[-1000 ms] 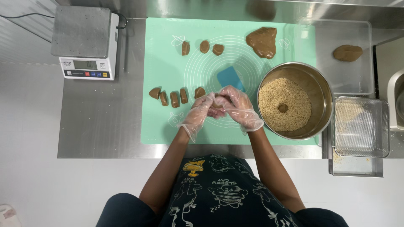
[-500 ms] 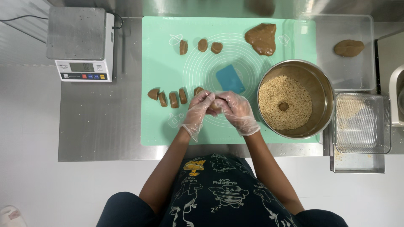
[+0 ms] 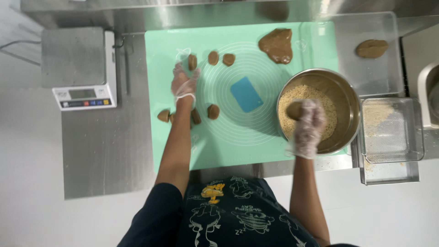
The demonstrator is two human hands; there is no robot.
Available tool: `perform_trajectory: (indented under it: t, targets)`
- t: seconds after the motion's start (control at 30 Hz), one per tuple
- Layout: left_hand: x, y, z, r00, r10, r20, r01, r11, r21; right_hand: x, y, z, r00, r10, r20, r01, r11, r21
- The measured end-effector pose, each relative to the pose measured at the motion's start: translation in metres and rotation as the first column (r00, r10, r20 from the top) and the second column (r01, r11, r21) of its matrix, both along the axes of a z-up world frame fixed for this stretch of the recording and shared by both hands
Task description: The person prepares dough balls by hand, dipping them in a bowl of seeds and placing them into plastic containers.
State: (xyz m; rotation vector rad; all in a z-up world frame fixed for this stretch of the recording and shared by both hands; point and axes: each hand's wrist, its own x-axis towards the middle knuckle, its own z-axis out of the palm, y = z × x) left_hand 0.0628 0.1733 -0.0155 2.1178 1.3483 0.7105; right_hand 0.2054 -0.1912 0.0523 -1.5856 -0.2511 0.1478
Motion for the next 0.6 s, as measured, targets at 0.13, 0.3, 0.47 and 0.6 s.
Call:
perform_trajectory:
  t: [0.13,0.3,0.47,0.6]
  targets:
    - [0.019,0.035,-0.025,0.977,-0.062,-0.204,0.058,0.998,-0.026,0.027,-0.021,0.059,0.975,-0.029,0.220,0.086,0.963,-0.256]
    - [0.007,0.034,0.001,0.957,0.077,0.279,0.161,0.656,-0.737,0.016,-0.003,0.072,0.973,-0.020,0.228,0.072,0.972,-0.224]
    - [-0.026,-0.060,0.069,0.806,-0.064,0.588,0.505,0.591,-0.628,-0.050,0.087,0.054,0.878,0.455,0.150,-0.425,0.884,-0.197]
    - [-0.038,-0.109,0.101,0.642,-0.427,0.637,0.653,0.740,-0.162,-0.070,0.124,0.042,0.769,0.608,0.196,-0.565,0.791,-0.237]
